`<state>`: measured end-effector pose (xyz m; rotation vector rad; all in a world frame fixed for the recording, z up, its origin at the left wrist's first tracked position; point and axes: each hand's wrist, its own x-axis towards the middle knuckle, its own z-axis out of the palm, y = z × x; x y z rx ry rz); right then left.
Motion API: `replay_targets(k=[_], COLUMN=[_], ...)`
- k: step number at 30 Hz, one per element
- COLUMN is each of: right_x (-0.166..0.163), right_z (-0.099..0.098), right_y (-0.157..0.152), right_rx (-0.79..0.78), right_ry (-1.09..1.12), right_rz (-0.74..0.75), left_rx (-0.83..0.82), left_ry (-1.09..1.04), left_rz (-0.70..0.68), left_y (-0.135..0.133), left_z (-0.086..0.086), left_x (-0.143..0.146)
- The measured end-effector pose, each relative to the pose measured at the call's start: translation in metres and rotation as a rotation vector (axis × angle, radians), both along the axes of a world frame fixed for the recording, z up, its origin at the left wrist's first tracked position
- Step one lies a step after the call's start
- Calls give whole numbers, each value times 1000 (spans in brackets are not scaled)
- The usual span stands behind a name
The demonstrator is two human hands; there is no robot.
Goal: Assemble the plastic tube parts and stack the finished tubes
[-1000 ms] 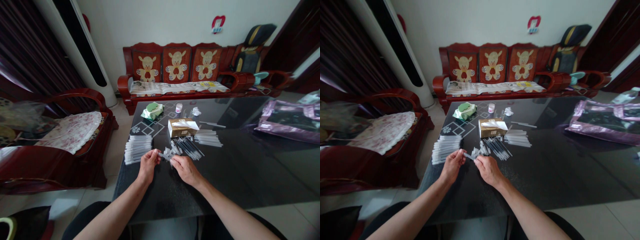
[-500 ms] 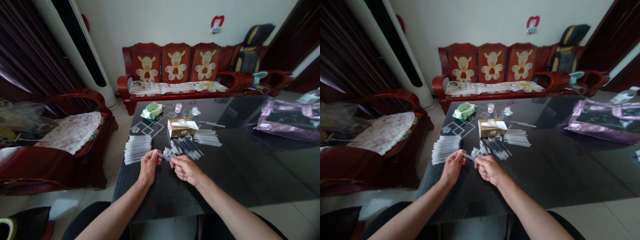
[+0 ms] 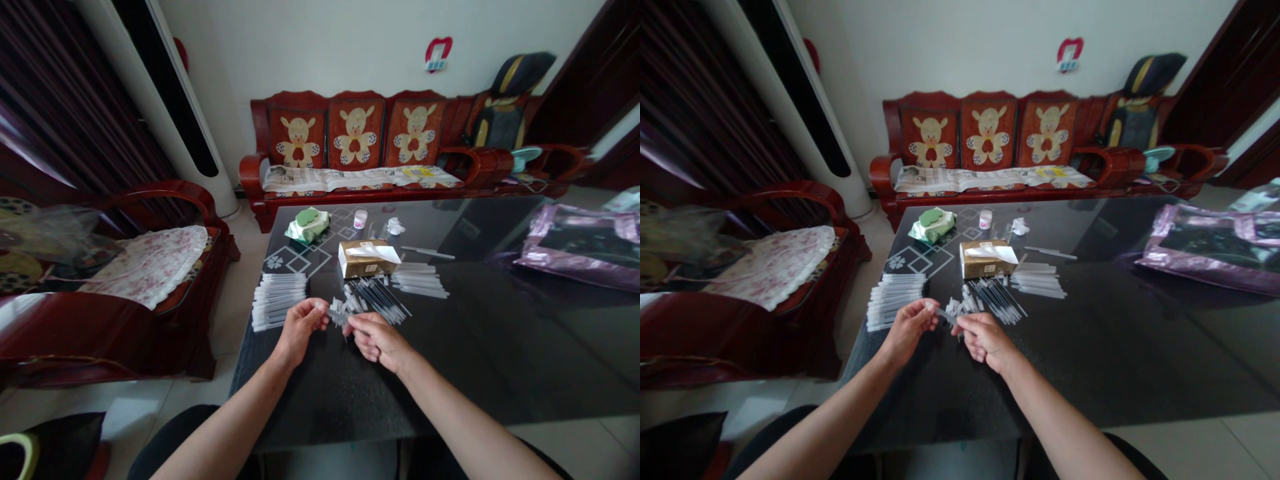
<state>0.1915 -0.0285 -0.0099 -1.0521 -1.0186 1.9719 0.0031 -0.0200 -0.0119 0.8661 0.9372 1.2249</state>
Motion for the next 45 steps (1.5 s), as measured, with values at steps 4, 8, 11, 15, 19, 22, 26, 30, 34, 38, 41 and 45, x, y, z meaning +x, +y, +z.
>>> replay_targets(k=[4,8,11,15,19,22,26,30,34,38,41,45], right_x=[12,23,26,25,32,43,63,85,117,150,162,161], right_z=[4,5,1,-3,1,9,17,22,24,14,1,-12], right_y=[7,12,13,12,14,18,21,26,36,49,56,60], right_rx=[98,131,138,152,162,166,221,275,357,401,449,502], right_ry=[-50,-90,-103,-121,-135,-139,-180,-264,-370,-835,-1274,-1664], right_rz=[-111,-183,-185,-153,-202,-285,-415,-554,-729,-830,-575,-301], left_rx=[122,216,166,114,63,25,-20,-32,-12,126,231,359], left_ry=[87,260,416,577,854,1100,1234,1273,1283,1194,1129,1121], left_rz=[228,531,533,521,482,460,441,406,445,512,470,328], left_y=[20,40,45,45,43,42,42,42,40,35,28,18], left_z=[20,29,24,13,13,18,21,19,22,27,24,13], left_x=[-41,-92,-111,-115,-121,-126,-128,-130,-129,-113,-91,-60])
